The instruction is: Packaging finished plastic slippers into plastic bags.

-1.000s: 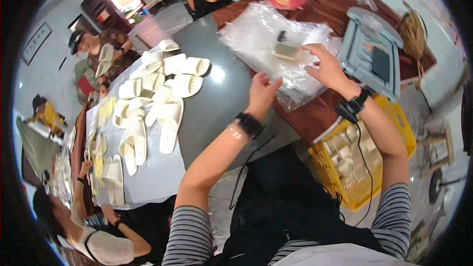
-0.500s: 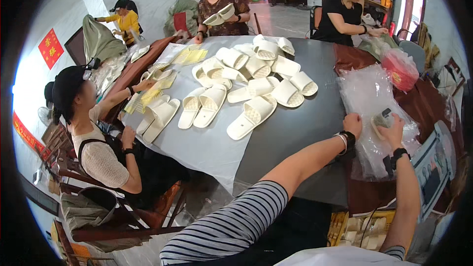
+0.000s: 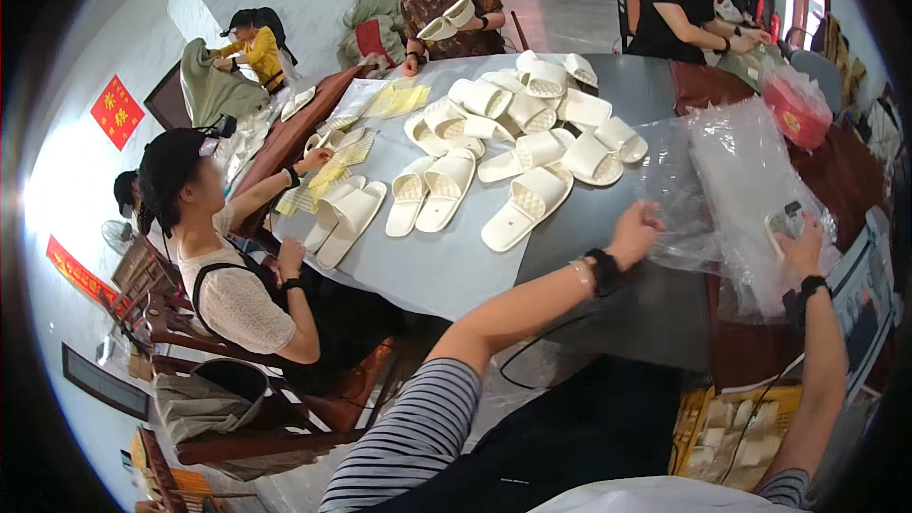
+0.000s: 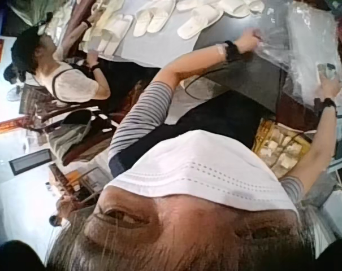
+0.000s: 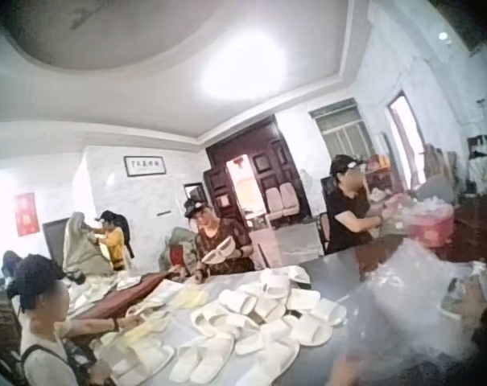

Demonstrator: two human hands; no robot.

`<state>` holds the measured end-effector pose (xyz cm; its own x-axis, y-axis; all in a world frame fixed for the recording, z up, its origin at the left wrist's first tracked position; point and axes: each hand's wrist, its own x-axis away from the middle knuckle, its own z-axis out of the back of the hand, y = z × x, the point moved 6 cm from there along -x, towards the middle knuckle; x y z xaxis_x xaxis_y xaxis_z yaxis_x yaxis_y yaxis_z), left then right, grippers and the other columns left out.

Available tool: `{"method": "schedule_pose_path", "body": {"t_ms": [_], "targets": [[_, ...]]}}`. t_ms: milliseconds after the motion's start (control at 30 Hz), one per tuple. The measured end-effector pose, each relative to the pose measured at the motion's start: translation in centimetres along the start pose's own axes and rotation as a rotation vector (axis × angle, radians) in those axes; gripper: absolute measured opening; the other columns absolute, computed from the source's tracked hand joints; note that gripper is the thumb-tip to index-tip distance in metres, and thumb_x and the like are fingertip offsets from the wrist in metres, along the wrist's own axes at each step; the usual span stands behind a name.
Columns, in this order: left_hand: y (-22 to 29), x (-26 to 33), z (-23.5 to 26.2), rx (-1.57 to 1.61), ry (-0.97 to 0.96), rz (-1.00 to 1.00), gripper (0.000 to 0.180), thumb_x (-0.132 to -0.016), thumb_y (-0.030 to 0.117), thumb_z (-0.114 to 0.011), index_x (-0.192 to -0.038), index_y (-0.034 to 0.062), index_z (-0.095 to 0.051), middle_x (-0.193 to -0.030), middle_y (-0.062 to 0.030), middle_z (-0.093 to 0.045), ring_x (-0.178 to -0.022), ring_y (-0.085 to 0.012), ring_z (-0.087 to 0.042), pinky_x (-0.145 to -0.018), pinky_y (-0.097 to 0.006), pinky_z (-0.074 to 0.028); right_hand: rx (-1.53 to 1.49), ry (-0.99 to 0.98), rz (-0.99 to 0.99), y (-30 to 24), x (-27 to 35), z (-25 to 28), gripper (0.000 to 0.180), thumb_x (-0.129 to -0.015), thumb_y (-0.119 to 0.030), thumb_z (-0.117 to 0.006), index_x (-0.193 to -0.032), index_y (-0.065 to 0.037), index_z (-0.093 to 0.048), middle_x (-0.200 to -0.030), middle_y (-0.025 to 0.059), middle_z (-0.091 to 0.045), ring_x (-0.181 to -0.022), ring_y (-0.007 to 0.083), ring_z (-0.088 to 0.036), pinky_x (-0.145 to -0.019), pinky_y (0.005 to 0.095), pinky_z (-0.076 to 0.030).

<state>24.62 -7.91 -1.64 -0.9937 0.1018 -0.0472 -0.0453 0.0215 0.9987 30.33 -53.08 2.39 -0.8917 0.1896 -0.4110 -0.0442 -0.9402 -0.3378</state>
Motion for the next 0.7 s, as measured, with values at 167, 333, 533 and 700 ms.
{"method": "schedule_pose_path", "body": {"t_ms": [167,333,533,700], "targets": [[0.9,10.3,8.3,-0.048,-0.040,0.064,0.034,-0.094,0.004,-0.058,-0.128,0.0033,-0.054,-0.105,-0.0073,-0.067,-0.086,-0.0124,-0.063,-0.071,-0.025,-0.052,0.011,0.192,0.379,-7.3,1.6,0.8,0.070,-0.077,-0.020,-0.074,-0.140,-0.006,-0.047,-0.142,0.0232,-0.044,-0.133,0.0418,-0.040,-0.113,0.0496,-0.031],[0.8,17.3,13.2,-0.186,0.002,0.110,0.055,-0.084,0.000,-0.068,-0.135,0.0010,-0.045,-0.104,-0.0078,-0.065,-0.088,-0.0121,-0.061,-0.076,-0.026,-0.052,-0.351,-0.088,0.667,-26.1,12.3,3.0,0.064,-0.077,-0.019,-0.072,-0.137,-0.008,-0.053,-0.141,0.0196,-0.048,-0.135,0.0386,-0.040,-0.115,0.0462,-0.031],[1.2,19.2,15.2,-0.018,0.181,-0.016,0.069,-0.086,0.002,-0.070,-0.145,0.0030,-0.035,-0.106,-0.0067,-0.065,-0.083,-0.0095,-0.058,-0.073,-0.025,-0.052,-0.471,-0.614,0.726,-30.9,19.7,-0.4,0.061,-0.082,-0.030,-0.073,-0.136,-0.010,-0.056,-0.145,0.0179,-0.046,-0.136,0.0374,-0.041,-0.112,0.0474,-0.034],[0.1,17.9,15.5,0.124,0.222,-0.070,0.043,-0.098,0.011,-0.061,-0.138,0.0034,-0.046,-0.103,-0.0048,-0.067,-0.078,-0.0061,-0.057,-0.064,-0.021,-0.049,-0.353,-0.575,0.793,-29.9,20.2,-2.4,0.059,-0.087,-0.033,-0.071,-0.140,-0.012,-0.054,-0.150,0.0153,-0.043,-0.141,0.0358,-0.037,-0.117,0.0492,-0.027]]}}
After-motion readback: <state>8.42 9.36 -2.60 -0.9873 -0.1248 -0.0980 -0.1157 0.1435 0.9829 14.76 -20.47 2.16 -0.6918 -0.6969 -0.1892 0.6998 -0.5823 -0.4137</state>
